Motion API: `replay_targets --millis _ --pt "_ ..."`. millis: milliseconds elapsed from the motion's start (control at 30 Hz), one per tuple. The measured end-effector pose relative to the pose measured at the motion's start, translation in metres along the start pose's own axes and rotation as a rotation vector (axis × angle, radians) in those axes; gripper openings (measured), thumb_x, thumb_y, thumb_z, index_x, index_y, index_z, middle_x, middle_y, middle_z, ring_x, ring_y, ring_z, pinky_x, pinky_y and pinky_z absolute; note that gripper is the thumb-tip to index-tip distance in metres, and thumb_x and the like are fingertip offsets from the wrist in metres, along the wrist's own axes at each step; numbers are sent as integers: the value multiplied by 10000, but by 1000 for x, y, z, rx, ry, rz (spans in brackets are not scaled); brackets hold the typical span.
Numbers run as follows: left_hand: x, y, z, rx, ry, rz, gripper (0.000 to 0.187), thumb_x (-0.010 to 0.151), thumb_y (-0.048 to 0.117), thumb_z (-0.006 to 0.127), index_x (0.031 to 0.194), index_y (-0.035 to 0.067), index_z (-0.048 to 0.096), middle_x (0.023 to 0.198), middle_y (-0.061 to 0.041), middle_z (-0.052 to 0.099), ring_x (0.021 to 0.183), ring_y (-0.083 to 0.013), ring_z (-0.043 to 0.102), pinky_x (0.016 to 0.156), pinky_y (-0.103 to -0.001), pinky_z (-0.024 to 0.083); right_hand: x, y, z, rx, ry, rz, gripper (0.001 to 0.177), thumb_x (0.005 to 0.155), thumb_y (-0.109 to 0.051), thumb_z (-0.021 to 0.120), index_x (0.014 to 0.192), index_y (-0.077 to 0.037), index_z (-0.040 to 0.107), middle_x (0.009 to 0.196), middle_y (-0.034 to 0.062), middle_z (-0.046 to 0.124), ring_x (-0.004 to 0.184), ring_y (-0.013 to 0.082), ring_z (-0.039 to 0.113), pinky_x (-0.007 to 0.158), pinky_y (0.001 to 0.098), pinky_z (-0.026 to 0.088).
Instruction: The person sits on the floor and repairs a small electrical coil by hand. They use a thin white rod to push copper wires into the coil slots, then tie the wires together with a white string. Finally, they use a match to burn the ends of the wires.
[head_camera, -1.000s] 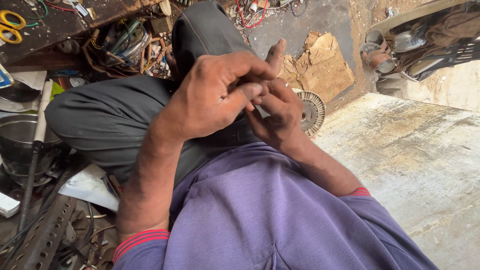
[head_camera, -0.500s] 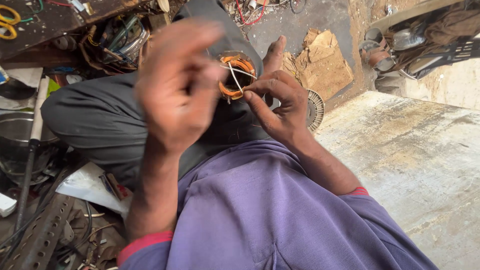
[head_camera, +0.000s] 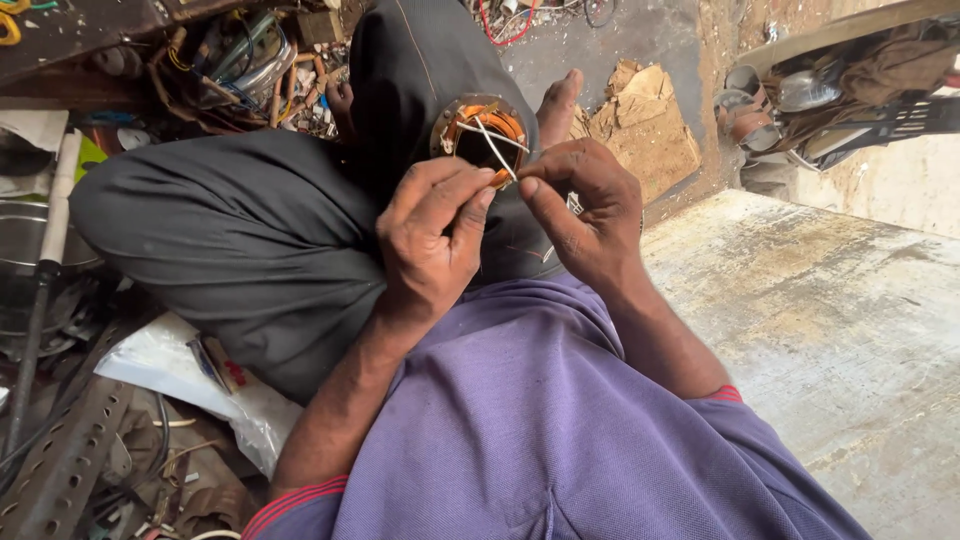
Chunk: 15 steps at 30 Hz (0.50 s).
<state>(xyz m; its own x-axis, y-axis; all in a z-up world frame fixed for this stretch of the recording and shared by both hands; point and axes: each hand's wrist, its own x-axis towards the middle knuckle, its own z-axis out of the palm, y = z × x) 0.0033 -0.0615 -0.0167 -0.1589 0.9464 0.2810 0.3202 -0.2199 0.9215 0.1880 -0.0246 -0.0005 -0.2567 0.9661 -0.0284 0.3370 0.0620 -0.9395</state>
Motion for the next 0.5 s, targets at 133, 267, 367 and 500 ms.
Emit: replay_targets --millis 133,267,367,500 --pt "10 -2 3 8 -94 71 102 1052 35 691 1150 12 676 1077 -104 707 963 -243 758 830 -324 636 -2 -2 0 -142 30 -34 102 939 -43 783 1038 -45 760 1014 54 690 871 102 644 712 258 526" --pt "12 1 2 144 -96 161 143 979 9 733 1113 -18 689 999 -126 699 885 -272 733 772 -356 614 -1 -2 5 -467 135 -409 168 886 -39 860 1017 -44 755 1009 71 660 885 194 649 736 314 525" --pt "13 4 3 284 -87 248 170 942 -17 730 1107 -43 696 960 -140 685 845 -281 713 733 -362 608 4 1 5 -637 158 -698 185 845 -28 873 981 -55 751 1099 86 673 894 243 662 730 329 533" --pt "11 4 2 435 -109 312 177 933 -22 712 1106 -57 713 927 -128 678 808 -244 700 693 -338 603 10 4 -3 -750 43 -903 192 838 14 870 1000 -33 779 1229 79 682 884 204 666 694 305 544"
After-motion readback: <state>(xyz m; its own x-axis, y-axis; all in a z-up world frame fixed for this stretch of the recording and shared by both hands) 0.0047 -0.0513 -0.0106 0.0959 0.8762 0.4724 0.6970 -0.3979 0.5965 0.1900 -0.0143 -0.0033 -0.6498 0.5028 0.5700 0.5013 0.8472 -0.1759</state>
